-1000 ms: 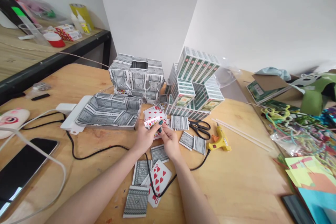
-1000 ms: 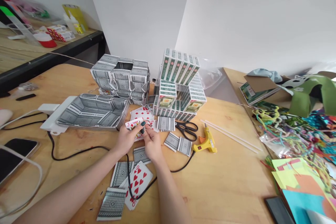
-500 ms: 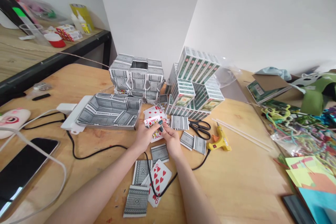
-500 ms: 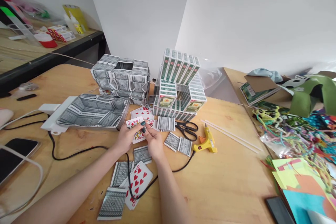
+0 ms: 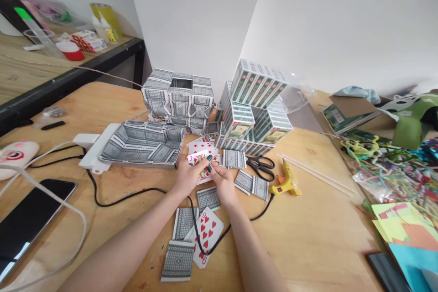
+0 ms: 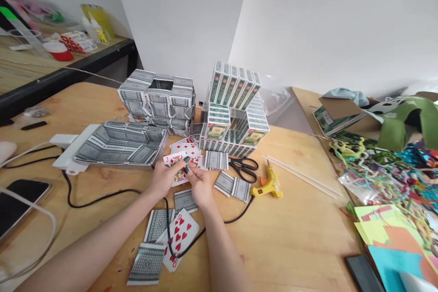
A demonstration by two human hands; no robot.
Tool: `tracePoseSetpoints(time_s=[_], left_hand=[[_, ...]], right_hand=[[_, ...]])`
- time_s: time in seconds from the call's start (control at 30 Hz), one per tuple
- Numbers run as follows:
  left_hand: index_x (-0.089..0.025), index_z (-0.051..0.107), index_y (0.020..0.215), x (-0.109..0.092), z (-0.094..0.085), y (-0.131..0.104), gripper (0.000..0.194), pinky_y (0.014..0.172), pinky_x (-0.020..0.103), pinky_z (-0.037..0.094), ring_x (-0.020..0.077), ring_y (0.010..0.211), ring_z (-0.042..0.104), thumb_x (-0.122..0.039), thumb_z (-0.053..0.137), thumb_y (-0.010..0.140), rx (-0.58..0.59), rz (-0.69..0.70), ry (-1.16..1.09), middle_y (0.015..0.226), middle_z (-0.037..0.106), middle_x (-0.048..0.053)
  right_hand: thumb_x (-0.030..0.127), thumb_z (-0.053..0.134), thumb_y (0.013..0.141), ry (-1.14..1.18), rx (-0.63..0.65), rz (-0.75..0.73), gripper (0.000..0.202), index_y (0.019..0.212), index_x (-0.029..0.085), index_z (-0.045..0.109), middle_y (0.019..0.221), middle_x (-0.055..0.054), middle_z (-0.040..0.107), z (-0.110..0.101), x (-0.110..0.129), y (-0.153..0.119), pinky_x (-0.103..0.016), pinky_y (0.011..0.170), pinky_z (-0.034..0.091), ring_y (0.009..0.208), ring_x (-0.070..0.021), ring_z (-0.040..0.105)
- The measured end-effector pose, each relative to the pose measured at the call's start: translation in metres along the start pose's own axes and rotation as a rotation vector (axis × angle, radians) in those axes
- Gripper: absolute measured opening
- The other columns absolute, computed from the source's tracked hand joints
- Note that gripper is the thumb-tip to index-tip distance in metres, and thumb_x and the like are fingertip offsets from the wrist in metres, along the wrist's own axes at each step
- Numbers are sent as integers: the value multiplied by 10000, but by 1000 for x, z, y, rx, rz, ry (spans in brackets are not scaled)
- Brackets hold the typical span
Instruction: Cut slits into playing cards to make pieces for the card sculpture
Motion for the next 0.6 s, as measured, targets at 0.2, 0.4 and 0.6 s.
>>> tracePoseSetpoints(time_s=[0.2, 0.4, 0.6], left_hand=[[-118, 673, 830, 0, 6, -1, 313, 670, 284, 499, 212, 735, 644, -335, 699, 607, 20, 3, -1, 751, 696, 79], [-148, 660, 912, -14, 6, -3, 342, 685, 268, 489, 209, 818, 625, -371, 642, 654, 3, 59, -43, 879, 688, 53], [-183, 668, 928, -30, -8, -4, 276, 739, 259, 475, 191, 860, 609, -282, 614, 677, -71, 208, 86, 962, 668, 50]], right_hand=[[392, 542, 766, -5, -40, -6, 275, 626, 172, 631, 684, -12, 596, -3, -1, 0, -270, 661, 411, 668, -155, 500], [404, 545, 758, 90, -195, 26, 266, 659, 161, 586, 596, 2, 549, -23, -11, 0, -241, 551, 379, 555, -127, 445], [398, 513, 778, 49, -248, -13, 251, 683, 171, 563, 633, -2, 571, -32, -9, -1, -245, 583, 388, 588, -137, 472]])
Point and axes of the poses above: each hand's wrist, its own y-axis towards the middle knuckle, its own z-axis out of the palm, x = y × z, the point moved 10 cm from there along y, towards the middle knuckle
